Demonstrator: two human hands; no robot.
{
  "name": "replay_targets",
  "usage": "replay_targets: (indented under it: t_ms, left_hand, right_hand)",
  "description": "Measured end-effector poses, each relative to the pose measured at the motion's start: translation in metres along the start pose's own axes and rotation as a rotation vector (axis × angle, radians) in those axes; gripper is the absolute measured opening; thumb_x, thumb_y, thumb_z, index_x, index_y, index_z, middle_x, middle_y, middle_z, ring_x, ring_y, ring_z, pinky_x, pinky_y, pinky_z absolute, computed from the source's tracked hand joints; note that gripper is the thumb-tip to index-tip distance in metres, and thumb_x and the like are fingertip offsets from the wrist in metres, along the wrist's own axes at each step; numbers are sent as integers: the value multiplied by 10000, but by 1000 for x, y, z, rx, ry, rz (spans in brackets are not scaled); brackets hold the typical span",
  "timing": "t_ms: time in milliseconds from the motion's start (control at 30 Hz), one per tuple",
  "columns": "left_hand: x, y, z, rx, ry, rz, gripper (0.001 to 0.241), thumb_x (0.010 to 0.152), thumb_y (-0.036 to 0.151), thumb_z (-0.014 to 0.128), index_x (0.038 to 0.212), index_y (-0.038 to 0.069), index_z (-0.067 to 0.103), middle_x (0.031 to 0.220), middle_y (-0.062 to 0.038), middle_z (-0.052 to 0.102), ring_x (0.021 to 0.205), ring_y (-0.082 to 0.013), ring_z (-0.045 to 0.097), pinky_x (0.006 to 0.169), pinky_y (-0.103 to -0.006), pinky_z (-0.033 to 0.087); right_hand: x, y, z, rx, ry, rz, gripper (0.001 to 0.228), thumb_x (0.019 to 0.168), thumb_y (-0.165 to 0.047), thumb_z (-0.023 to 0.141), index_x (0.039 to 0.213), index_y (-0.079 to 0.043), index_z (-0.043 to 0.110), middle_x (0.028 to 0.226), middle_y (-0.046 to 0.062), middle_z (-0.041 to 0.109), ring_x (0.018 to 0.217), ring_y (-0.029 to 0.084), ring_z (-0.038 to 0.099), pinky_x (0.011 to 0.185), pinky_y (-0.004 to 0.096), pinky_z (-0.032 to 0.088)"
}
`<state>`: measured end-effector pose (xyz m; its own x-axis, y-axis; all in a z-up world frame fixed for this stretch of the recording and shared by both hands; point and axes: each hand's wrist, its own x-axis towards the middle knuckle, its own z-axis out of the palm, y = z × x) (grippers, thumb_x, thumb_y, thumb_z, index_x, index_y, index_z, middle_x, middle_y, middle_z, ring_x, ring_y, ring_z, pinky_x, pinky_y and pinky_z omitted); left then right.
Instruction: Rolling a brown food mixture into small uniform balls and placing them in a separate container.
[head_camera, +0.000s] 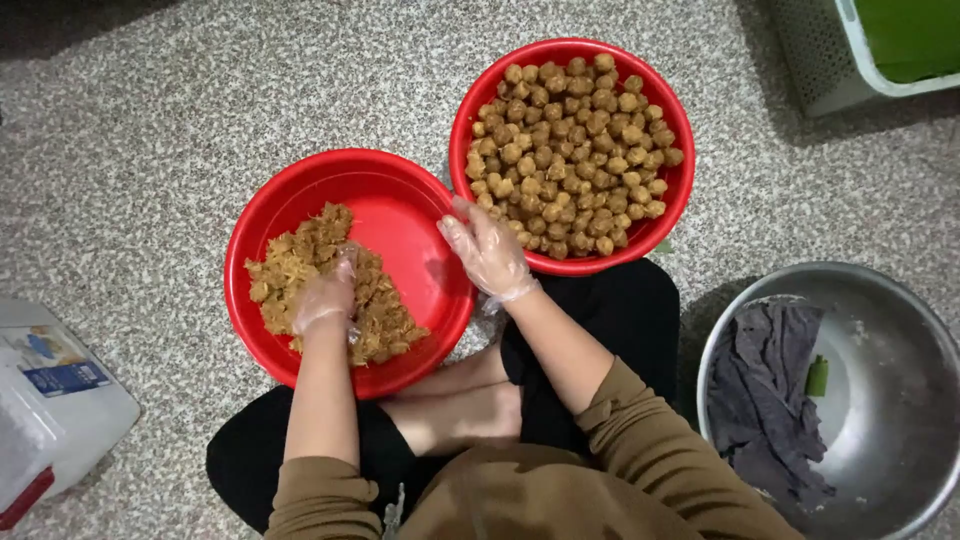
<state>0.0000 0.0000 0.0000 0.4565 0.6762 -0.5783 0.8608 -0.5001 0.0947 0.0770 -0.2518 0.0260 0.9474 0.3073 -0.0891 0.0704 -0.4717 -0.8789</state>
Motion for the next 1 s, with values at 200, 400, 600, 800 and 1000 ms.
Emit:
replay_targets:
  t_ms: [200, 400, 600, 800, 1000]
  left_hand:
    - [-24, 24, -18, 135, 4, 1, 919, 992, 777, 253, 1395, 39, 623, 1392, -203, 641, 1357, -371, 551, 1076, -603, 427]
    - [-102, 17, -32, -338, -150, 385, 834, 1022, 713, 306, 1322, 15, 652, 1259, -264, 680, 1248, -456, 605, 1086, -622, 427]
    - [-157, 36, -16, -1803, -829, 219, 930, 935, 654, 427, 1511, -75, 377, 1541, -271, 448, 1409, -412, 463, 1172, -533, 373]
    - [-49, -18, 135, -1937, -1108, 249, 391, 1038, 189, 440, 1362, 26, 585, 1340, -168, 639, 1192, -306, 612, 1035, -440, 495]
    - [-47, -22, 99, -2031, -659, 276, 349, 1029, 40, 520, 1360, 72, 628, 1386, -115, 643, 1205, -361, 635, 989, -614, 568]
  right_hand:
    - [-1, 5, 1, 5, -17, -64, 523, 1016, -527, 525, 1345, -137, 635, 1158, 179, 742, 1089, 370, 699, 931, 519, 564]
    - [-3, 13, 30, 182, 43, -232, 407, 1026, -442, 579, 1333, -194, 679, 1275, 95, 715, 1209, 320, 645, 1028, 454, 523]
    - [-36, -15, 76, -119, -170, -593, 1119, 855, -802, 477, 1619, -21, 234, 1678, 247, 222, 1500, 569, 145, 1114, 807, 9]
    - [-12, -10, 96, 63, 29, -756, 930, 959, -717, 445, 1613, -68, 316, 1662, 150, 319, 1553, 385, 235, 1280, 520, 134]
    - [-3, 11, 46, 292, -349, -681, 435, 983, -304, 694, 1379, -134, 638, 1413, 93, 611, 1390, 351, 513, 1211, 536, 323]
